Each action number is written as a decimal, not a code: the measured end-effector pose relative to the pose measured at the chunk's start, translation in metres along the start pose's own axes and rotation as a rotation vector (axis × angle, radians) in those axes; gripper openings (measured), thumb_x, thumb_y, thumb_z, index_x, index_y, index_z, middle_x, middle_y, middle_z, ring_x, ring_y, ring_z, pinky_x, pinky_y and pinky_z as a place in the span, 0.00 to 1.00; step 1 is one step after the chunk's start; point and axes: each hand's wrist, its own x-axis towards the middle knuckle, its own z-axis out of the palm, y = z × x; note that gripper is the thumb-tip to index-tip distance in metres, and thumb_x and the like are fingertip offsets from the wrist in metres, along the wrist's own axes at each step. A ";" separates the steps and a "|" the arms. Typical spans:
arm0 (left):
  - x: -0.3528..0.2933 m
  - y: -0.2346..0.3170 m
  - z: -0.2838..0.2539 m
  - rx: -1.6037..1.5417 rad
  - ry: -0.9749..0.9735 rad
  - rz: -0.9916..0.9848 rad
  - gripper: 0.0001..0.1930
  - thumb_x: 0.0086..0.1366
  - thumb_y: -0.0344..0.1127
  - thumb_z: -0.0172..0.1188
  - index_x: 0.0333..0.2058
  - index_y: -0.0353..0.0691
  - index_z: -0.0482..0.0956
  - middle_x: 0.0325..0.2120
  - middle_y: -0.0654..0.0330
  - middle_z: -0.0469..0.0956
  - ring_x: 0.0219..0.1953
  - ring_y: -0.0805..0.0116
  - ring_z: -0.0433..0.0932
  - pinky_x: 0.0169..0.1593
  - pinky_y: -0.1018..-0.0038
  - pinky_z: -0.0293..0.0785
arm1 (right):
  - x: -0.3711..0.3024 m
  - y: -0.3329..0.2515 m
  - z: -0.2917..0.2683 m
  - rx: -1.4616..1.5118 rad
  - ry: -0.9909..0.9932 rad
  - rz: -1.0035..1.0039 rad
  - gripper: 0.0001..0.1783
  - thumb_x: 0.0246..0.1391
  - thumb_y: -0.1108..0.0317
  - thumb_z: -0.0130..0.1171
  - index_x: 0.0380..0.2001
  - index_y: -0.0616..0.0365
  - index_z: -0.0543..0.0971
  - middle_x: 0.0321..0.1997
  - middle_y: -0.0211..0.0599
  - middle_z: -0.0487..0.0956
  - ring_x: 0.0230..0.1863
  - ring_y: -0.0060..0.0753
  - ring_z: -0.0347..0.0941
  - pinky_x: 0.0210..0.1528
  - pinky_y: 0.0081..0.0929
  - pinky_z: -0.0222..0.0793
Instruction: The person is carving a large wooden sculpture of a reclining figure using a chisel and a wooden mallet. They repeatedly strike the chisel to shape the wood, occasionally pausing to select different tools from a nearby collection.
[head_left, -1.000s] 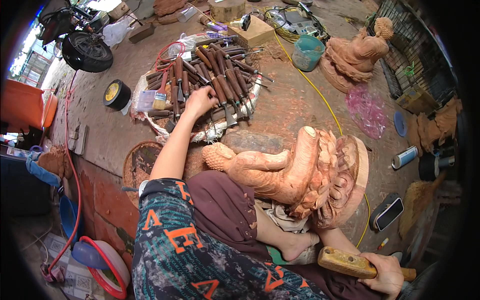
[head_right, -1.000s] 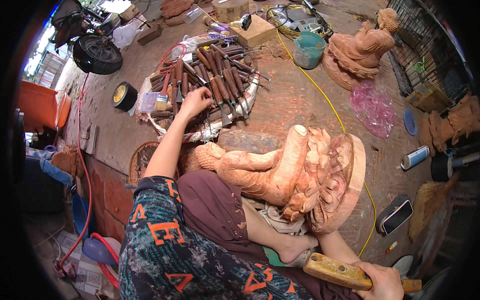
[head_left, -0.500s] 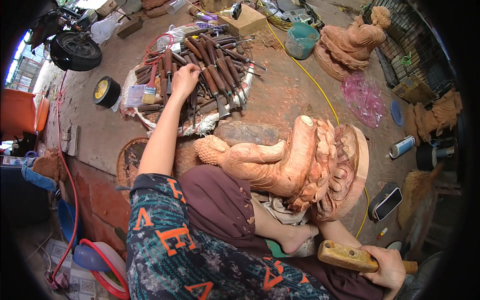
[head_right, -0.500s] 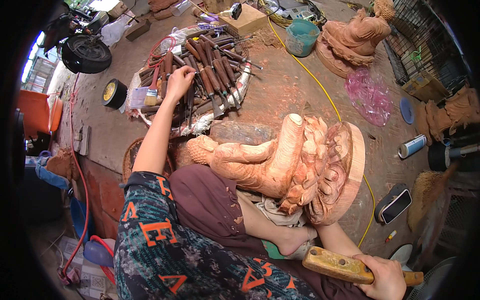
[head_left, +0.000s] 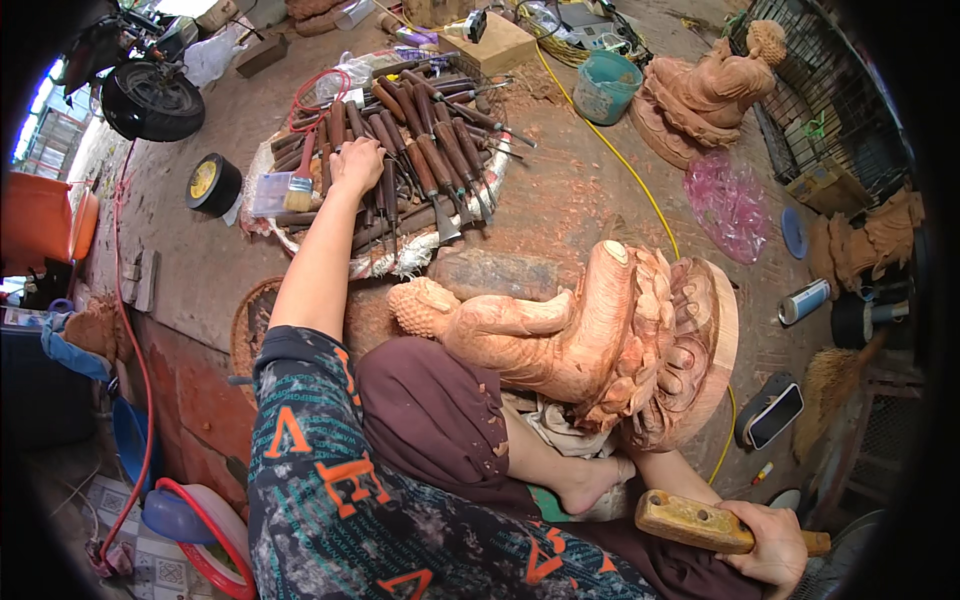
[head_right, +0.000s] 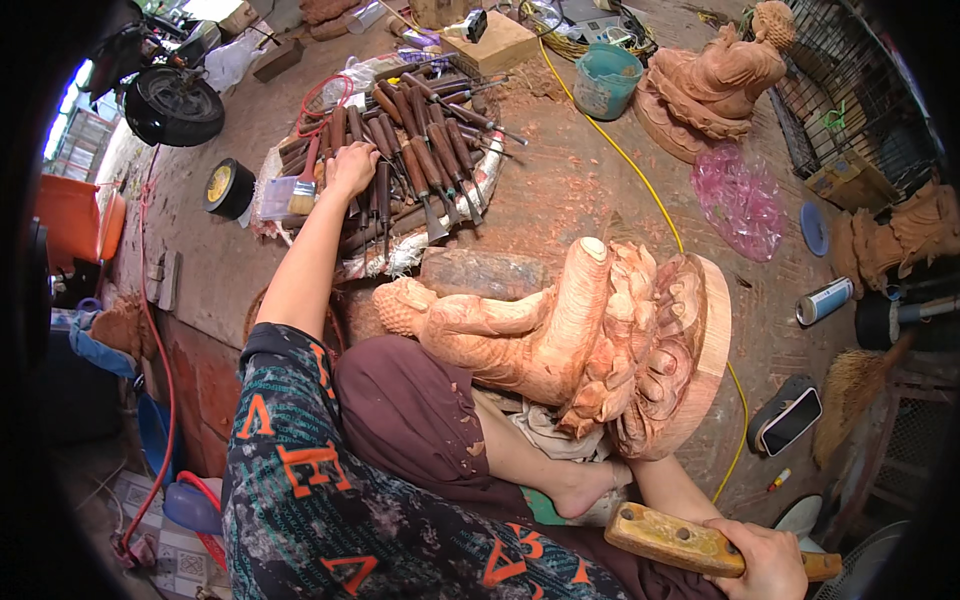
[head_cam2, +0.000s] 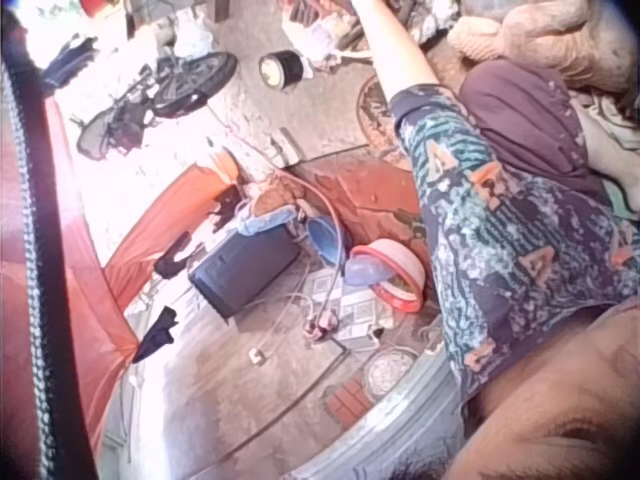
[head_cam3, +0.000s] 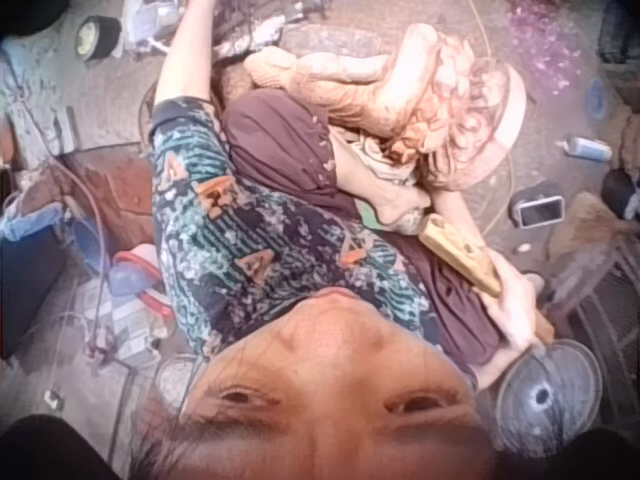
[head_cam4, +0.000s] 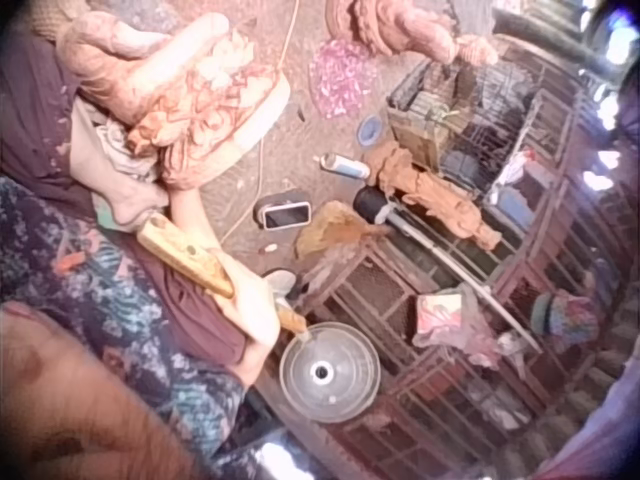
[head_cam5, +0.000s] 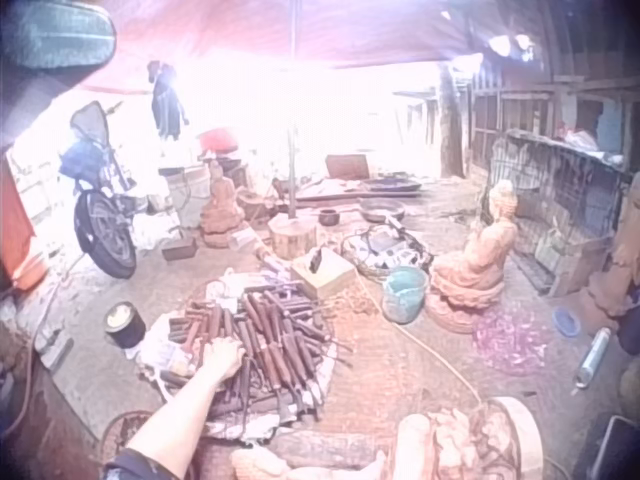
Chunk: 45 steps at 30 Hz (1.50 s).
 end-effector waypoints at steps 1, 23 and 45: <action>-0.002 0.002 -0.002 -0.031 0.032 0.003 0.16 0.68 0.44 0.50 0.49 0.49 0.79 0.50 0.60 0.77 0.52 0.53 0.74 0.53 0.53 0.69 | 0.000 0.000 0.000 0.004 -0.002 0.003 0.34 0.27 0.64 0.76 0.45 0.53 0.78 0.37 0.42 0.82 0.38 0.47 0.80 0.41 0.35 0.76; -0.023 0.040 -0.012 0.033 0.097 0.297 0.09 0.61 0.31 0.53 0.39 0.43 0.79 0.38 0.56 0.80 0.44 0.48 0.76 0.47 0.56 0.74 | -0.004 0.003 0.002 0.008 0.016 -0.003 0.32 0.27 0.65 0.75 0.43 0.53 0.79 0.37 0.42 0.82 0.39 0.47 0.80 0.42 0.35 0.75; -0.133 -0.004 -0.027 -0.927 -0.091 -0.211 0.09 0.64 0.29 0.53 0.36 0.35 0.82 0.22 0.60 0.82 0.23 0.78 0.79 0.30 0.78 0.75 | -0.007 -0.012 -0.015 0.129 -0.084 -0.011 0.29 0.44 0.71 0.67 0.53 0.56 0.74 0.43 0.53 0.80 0.46 0.53 0.78 0.47 0.37 0.73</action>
